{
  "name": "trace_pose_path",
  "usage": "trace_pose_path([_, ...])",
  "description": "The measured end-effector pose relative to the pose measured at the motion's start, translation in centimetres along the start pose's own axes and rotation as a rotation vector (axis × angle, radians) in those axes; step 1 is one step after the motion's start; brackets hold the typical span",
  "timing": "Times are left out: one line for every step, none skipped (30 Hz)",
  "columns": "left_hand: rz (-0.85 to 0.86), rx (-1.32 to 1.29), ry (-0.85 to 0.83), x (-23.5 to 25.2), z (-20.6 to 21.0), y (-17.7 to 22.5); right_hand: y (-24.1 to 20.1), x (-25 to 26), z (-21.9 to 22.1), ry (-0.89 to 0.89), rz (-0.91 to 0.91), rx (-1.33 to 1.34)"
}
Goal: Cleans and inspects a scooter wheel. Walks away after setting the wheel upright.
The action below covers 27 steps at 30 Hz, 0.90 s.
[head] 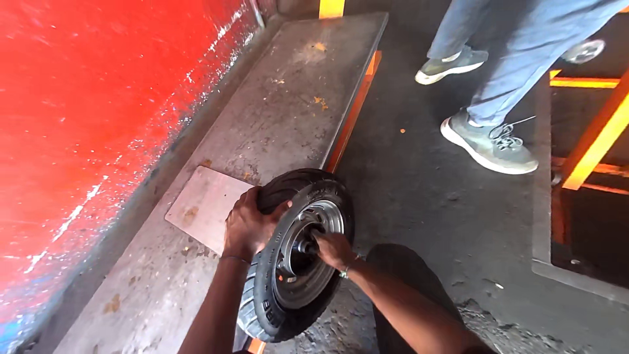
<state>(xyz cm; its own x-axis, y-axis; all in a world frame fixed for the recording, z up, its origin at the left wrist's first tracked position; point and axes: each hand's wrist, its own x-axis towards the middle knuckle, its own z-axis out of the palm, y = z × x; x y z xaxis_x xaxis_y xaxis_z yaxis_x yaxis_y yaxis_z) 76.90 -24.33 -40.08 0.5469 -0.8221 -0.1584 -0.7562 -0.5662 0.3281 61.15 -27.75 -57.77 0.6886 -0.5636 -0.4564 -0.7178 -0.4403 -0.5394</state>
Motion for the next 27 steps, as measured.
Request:
trace_pose_path([0.003,0.002,-0.003,0.0,0.0,0.0,0.8,0.5,-0.2,0.133,-0.126,-0.106])
trace_pose_path([0.006,0.002,-0.007,0.1,-0.1,0.0,1.7,0.9,-0.1,0.284,-0.267,-0.179])
trace_pose_path([0.01,0.001,-0.008,0.1,0.0,0.0,2.7,1.4,0.4,0.462,-0.411,-0.216])
trace_pose_path([0.018,-0.004,-0.006,0.1,0.1,-0.1,3.2,1.5,0.8,0.537,-0.475,-0.227])
trace_pose_path([0.025,-0.012,0.0,0.2,0.2,-0.2,3.3,1.1,1.0,0.503,-0.438,-0.214])
trace_pose_path([0.031,-0.018,0.007,0.2,0.3,-0.2,3.0,0.8,1.2,0.425,-0.333,-0.169])
trace_pose_path([0.034,-0.018,0.015,0.3,0.3,-0.3,2.3,0.5,1.5,0.314,-0.184,-0.113])
trace_pose_path([0.03,-0.016,0.014,0.3,0.3,-0.3,1.3,0.3,1.9,0.205,-0.038,-0.04])
trace_pose_path([0.026,-0.013,0.013,0.3,0.4,-0.3,0.3,0.2,2.3,0.102,0.087,0.045])
trace_pose_path([0.019,-0.01,0.011,0.2,0.3,-0.3,-0.5,-0.1,3.0,0.036,0.168,0.129])
trace_pose_path([0.015,-0.009,0.007,0.2,0.3,-0.2,-1.2,-0.5,3.8,-0.008,0.211,0.2])
trace_pose_path([0.014,-0.005,0.003,0.2,0.2,-0.1,-1.7,-1.0,4.5,-0.031,0.229,0.253])
trace_pose_path([0.013,-0.001,-0.002,0.2,0.1,-0.1,-2.2,-1.5,5.1,-0.044,0.235,0.316])
trace_pose_path([0.009,-0.001,-0.009,0.3,0.1,0.0,-2.7,-2.0,5.4,-0.06,0.232,0.398])
trace_pose_path([0.005,0.0,-0.015,0.4,0.0,0.0,-2.9,-2.3,5.6,-0.064,0.216,0.502])
trace_pose_path([0.0,0.0,-0.016,0.4,0.0,0.1,-3.0,-2.6,5.3,-0.084,0.209,0.617])
trace_pose_path([-0.004,0.002,-0.019,0.3,0.1,0.1,-3.1,-3.0,4.9,-0.111,0.223,0.728])
trace_pose_path([-0.006,0.007,-0.02,0.3,0.1,0.0,-3.1,-3.3,4.7,-0.143,0.24,0.844])
trace_pose_path([-0.007,0.011,-0.017,0.2,0.1,0.0,-3.0,-3.4,4.7,-0.165,0.245,0.937])
trace_pose_path([-0.009,0.014,-0.016,0.3,0.0,0.1,-2.7,-3.4,4.9,-0.153,0.237,0.931])
trace_pose_path([-0.011,0.015,-0.016,0.2,0.1,0.1,-2.2,-3.3,5.1,-0.119,0.22,0.83])
trace_pose_path([-0.016,0.014,-0.019,0.2,0.1,0.2,-1.7,-3.2,5.2,-0.103,0.202,0.692])
trace_pose_path([-0.018,0.015,-0.021,0.1,0.2,0.2,-1.3,-3.0,5.1,-0.103,0.182,0.526])
trace_pose_path([-0.019,0.012,-0.019,0.1,0.1,0.2,-1.0,-2.7,4.5,-0.12,0.153,0.331])
trace_pose_path([-0.022,0.01,-0.02,0.0,0.1,0.2,-0.8,-2.5,3.9,-0.124,0.101,0.166])
trace_pose_path([-0.025,0.011,-0.02,0.0,0.1,0.2,-0.3,-2.2,3.4,-0.088,0.032,0.035])
trace_pose_path([-0.028,0.013,-0.02,0.0,0.0,0.2,0.4,-1.8,2.9,-0.017,-0.039,-0.042])
